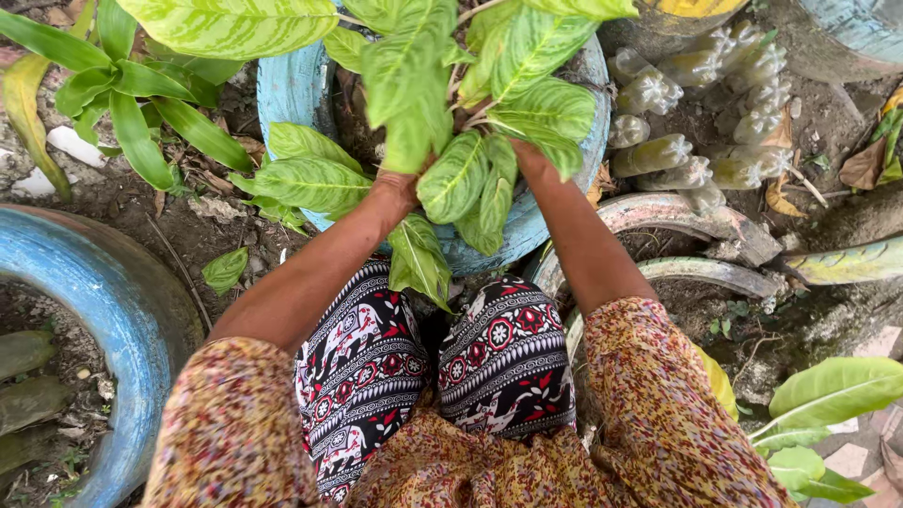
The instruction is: The person manipulates soil and plants inside a blue tire planter, using shears to cut stems and their hands to move and settle soil around the roots.
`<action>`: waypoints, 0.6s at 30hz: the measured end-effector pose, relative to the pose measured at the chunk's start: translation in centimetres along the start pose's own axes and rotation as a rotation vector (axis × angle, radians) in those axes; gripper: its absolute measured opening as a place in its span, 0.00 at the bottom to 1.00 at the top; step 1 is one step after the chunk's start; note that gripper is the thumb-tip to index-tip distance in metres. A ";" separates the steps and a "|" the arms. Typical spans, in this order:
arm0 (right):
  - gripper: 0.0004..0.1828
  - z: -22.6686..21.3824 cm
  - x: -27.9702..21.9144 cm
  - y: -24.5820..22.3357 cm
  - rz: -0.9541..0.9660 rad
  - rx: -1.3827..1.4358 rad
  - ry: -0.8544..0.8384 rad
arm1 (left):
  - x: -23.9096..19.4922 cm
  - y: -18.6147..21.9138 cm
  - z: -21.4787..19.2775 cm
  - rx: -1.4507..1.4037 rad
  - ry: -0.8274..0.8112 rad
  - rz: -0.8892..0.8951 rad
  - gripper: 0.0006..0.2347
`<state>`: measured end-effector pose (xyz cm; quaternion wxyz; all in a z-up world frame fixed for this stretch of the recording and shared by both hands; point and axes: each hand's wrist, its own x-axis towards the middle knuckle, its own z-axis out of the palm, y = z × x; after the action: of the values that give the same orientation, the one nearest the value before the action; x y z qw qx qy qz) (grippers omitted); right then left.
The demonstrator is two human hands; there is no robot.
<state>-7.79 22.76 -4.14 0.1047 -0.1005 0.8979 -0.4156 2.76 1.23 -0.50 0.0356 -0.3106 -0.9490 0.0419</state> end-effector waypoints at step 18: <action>0.15 0.9 -2.7 -0.4 0.009 -0.140 0.066 | -6.6 -1.2 -8.2 0.056 0.011 -0.302 0.03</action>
<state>-4.94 22.59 -4.13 0.0697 -0.0896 0.9281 -0.3546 8.16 -3.15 7.51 0.0554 -0.1633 -0.9831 0.0609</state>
